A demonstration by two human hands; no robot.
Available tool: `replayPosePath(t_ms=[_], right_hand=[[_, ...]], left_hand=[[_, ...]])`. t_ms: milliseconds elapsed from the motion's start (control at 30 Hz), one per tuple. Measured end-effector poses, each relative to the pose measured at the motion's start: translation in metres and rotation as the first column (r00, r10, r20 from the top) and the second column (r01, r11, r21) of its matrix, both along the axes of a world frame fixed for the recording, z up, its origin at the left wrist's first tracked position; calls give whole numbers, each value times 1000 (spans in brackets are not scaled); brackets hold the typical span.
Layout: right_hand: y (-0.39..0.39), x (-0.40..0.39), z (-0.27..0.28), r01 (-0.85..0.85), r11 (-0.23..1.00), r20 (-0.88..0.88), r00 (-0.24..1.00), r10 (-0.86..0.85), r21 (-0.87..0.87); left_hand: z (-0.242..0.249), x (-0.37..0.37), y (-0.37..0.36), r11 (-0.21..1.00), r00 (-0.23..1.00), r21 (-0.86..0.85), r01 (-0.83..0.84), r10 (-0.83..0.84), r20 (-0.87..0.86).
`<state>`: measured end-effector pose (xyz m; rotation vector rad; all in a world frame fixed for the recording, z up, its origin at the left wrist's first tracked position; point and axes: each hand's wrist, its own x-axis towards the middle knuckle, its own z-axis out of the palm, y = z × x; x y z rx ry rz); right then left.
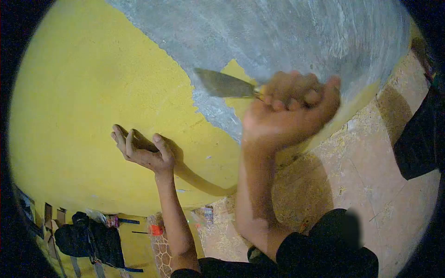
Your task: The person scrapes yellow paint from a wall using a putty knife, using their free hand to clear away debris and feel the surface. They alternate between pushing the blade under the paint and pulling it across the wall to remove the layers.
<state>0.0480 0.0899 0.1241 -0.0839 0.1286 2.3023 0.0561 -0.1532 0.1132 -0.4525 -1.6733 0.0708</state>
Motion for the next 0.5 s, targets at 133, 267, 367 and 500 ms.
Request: replayPosePath(t_ms=[133,267,367,500], right_hand=[[20,22,-14,62,988,-479,869,-122,-139],[-10,8,6,80,997,-179,981,-75,21],[-21,2,2,14,1000,-218,976,-11,12],[-35,-3,-10,-154,988,-294,943,157,34]], left_hand=[[0,-1,-3,1000,1000,1,16,-16,-6],[-3,-1,-6,999,1000,-22,30,-30,11],[-6,-4,-5,999,999,30,40,-40,-3],[-5,0,-3,1000,1000,9,2,-2,9]])
